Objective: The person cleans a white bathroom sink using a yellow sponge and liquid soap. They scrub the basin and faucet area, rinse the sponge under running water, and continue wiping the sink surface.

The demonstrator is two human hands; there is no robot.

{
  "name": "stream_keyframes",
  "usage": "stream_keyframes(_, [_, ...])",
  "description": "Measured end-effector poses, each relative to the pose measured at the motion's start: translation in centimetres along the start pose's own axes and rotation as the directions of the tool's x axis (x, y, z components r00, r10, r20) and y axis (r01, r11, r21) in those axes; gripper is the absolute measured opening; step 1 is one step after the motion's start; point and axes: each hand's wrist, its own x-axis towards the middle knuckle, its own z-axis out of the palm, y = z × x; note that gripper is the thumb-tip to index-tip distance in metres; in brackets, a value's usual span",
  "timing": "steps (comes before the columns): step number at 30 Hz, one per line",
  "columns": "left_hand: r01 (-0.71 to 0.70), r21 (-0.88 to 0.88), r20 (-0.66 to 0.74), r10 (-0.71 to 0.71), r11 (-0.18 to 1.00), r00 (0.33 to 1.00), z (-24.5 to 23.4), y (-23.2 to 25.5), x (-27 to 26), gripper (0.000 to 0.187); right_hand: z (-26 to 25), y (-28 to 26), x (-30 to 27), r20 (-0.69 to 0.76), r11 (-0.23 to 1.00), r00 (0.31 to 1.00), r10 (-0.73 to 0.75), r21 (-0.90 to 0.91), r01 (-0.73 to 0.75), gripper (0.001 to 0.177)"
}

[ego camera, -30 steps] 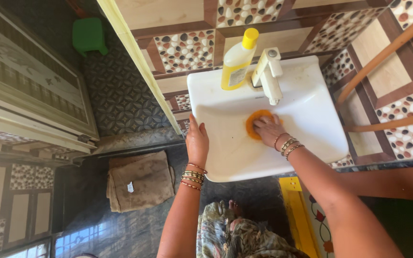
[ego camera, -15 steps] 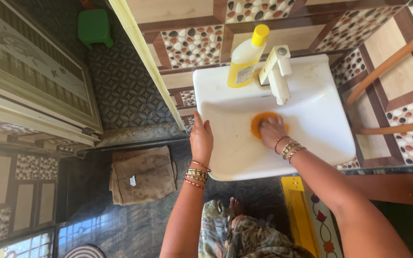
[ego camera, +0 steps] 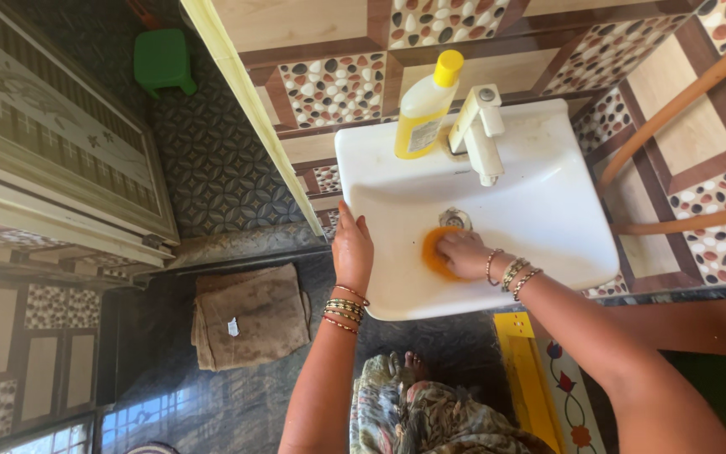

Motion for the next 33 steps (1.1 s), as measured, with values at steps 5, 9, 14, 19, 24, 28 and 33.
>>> stream_keyframes(5, [-0.152, 0.185, -0.003, 0.155, 0.971, 0.988, -1.7, 1.6, 0.0, 0.053, -2.3, 5.0, -3.8, -0.014, 0.949, 0.969, 0.246, -0.198, -0.244, 0.04])
stream_keyframes(9, [-0.439, 0.432, -0.011, 0.491, 0.788, 0.871, -1.9, 3.7, 0.2, 0.052, -4.1, 6.0, -5.4, -0.235, 0.845, 0.933, 0.274, -0.404, -0.35, 0.047])
stream_keyframes(14, [-0.706, 0.154, 0.194, 0.679, 0.691, 0.708, -0.2, 10.8, 2.2, 0.046, -1.0, -0.1, -1.2, -0.113, 1.0, 0.993, -0.018, -0.028, 0.015, 0.042])
stream_keyframes(19, [-0.799, 0.26, 0.097, 0.808, 0.543, 0.581, 2.8, 19.5, 7.0, 0.044, -0.8, -3.3, 1.0, 0.017, 0.988, 0.989, -0.147, 0.041, 0.146, 0.06])
stream_keyframes(24, [-0.82, 0.081, 0.282, 0.776, 0.567, 0.564, 3.7, 20.9, 11.6, 0.029, -3.4, 3.7, -3.3, -0.02, 0.948, 0.958, 0.285, -0.14, -0.284, 0.045])
stream_keyframes(28, [-0.882, -0.06, 0.376, 0.829, 0.467, 0.413, 2.1, 20.2, 13.6, 0.028, -2.5, 5.5, -3.5, -0.115, 0.982, 0.976, 0.186, 0.053, -0.18, 0.038])
stream_keyframes(33, [-0.919, -0.031, 0.357, 0.863, 0.394, 0.358, 2.7, 20.9, 14.2, 0.024, -2.7, 2.7, -4.2, -0.417, 0.873, 0.909, -0.014, 0.438, 0.214, 0.049])
